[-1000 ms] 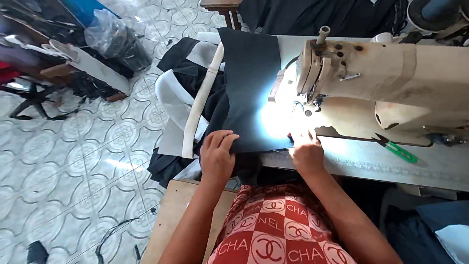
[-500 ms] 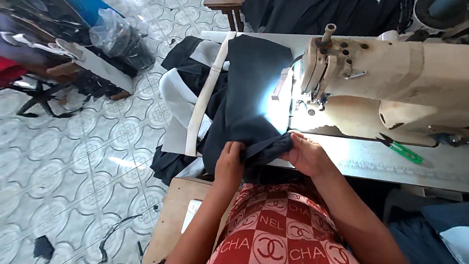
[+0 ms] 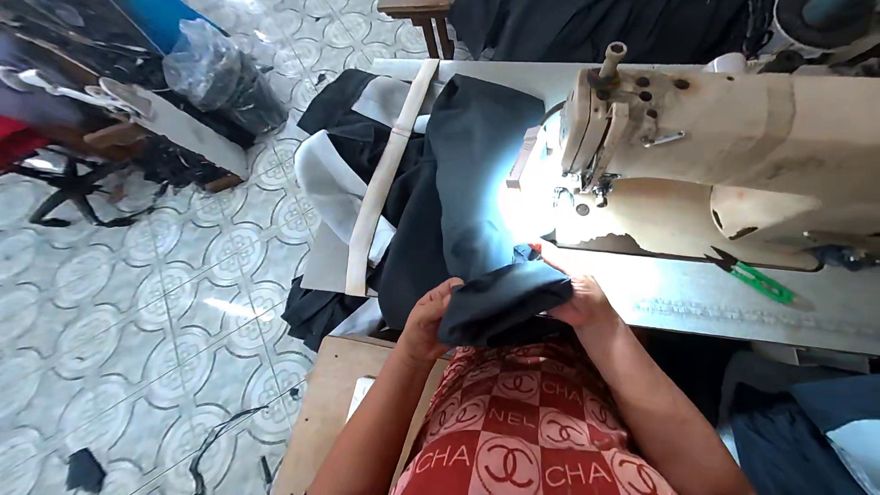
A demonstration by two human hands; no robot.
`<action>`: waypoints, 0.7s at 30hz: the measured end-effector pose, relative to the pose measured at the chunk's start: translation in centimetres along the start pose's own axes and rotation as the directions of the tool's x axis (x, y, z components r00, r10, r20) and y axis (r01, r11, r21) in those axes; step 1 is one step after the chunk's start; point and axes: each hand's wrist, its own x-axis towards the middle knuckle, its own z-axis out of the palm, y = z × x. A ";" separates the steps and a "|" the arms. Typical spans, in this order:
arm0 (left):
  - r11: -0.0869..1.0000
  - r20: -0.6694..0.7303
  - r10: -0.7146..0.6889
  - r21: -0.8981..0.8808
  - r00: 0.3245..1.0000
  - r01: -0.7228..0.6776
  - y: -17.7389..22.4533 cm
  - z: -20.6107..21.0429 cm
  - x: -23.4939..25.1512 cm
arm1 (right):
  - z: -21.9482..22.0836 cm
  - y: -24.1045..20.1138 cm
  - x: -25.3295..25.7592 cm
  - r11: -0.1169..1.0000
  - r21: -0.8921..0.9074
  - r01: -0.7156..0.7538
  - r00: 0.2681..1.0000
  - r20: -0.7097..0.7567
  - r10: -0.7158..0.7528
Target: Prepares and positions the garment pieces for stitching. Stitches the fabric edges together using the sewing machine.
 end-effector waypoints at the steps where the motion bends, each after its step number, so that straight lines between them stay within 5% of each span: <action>1: 1.000 -0.019 -0.007 0.004 1.000 0.007 -0.2 0.0 0.1 | -0.1 0.2 -0.1 0.999 0.025 0.022 0.999 -0.045 -0.020; 4: 0.999 -0.078 0.002 -0.049 0.997 -0.006 -0.2 -0.3 0.3 | -0.6 0.5 -0.8 0.995 -0.023 0.098 0.993 -0.059 -0.099; 8: 0.984 -0.137 0.025 -0.172 0.990 -0.048 0.5 0.2 0.0 | -1.1 -0.4 -2.5 0.914 -0.325 0.241 0.965 0.176 -0.192; 11: 0.968 -0.096 0.028 -0.244 0.995 -0.051 0.6 1.0 0.1 | -0.1 -0.6 -3.4 0.828 -0.492 0.269 0.963 0.166 -0.215; 15: 0.963 -0.060 -0.006 -0.268 0.998 -0.011 0.3 1.9 0.5 | 1.3 0.0 -3.2 0.532 -0.819 0.215 0.947 0.043 -0.318; 18: 0.990 -0.056 -0.084 -0.120 0.995 0.077 0.6 2.4 0.3 | 1.4 0.4 -3.0 0.308 -0.936 0.168 0.893 0.012 -0.450; 21: 0.968 -0.141 -0.177 0.154 0.974 0.198 1.5 3.0 -0.5 | 1.6 -0.8 -3.4 0.379 -0.916 0.134 0.815 -0.116 -0.568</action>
